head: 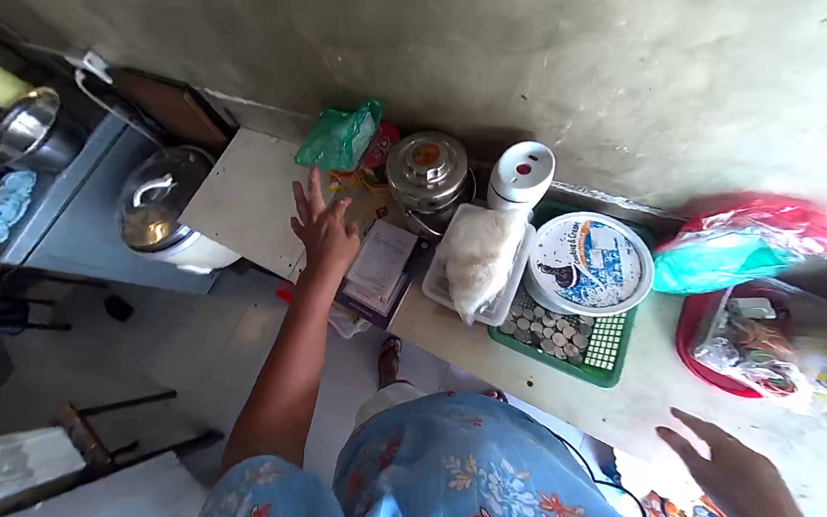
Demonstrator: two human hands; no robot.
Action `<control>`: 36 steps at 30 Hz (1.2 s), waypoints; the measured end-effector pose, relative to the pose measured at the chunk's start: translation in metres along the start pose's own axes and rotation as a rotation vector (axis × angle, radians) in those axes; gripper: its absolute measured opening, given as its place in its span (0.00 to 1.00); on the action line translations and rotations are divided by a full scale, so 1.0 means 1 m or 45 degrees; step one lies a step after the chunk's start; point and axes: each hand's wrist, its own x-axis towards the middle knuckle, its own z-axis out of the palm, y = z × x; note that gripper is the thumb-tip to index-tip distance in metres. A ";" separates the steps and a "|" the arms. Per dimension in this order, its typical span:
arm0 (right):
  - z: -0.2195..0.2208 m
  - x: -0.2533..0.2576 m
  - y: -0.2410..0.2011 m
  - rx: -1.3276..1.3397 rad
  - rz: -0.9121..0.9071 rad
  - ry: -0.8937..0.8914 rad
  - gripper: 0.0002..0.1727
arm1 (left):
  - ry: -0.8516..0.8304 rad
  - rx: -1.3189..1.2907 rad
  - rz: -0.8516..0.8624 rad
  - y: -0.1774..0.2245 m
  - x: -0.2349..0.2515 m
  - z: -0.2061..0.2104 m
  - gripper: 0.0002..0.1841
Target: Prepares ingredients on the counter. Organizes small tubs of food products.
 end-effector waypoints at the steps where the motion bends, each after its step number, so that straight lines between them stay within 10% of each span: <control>1: -0.002 -0.007 -0.013 0.079 0.002 0.096 0.27 | -0.045 0.057 0.040 -0.004 0.017 0.001 0.21; 5: -0.001 -0.026 -0.104 0.690 -0.366 0.446 0.16 | -0.144 0.097 0.250 -0.029 0.074 0.011 0.27; 9: 0.015 -0.010 -0.258 1.078 -0.882 0.027 0.20 | -0.018 -0.190 0.277 -0.069 0.098 -0.003 0.31; 16: 0.133 0.134 -0.446 1.120 -0.368 -0.262 0.45 | -0.054 -0.055 -0.024 -0.168 0.098 -0.022 0.36; 21: 0.188 0.234 -0.501 1.420 -0.035 0.110 0.52 | -0.528 0.081 -0.043 -0.196 0.104 0.010 0.33; 26: 0.208 0.279 -0.520 1.305 0.129 0.503 0.64 | -0.228 -0.524 0.295 -0.155 0.118 0.029 0.51; 31: 0.213 0.291 -0.534 1.189 0.242 0.665 0.66 | -0.221 -0.851 0.183 -0.119 0.160 0.077 0.78; 36: 0.207 0.297 -0.538 1.055 0.331 0.625 0.71 | -0.161 -0.881 0.126 -0.120 0.180 0.110 0.77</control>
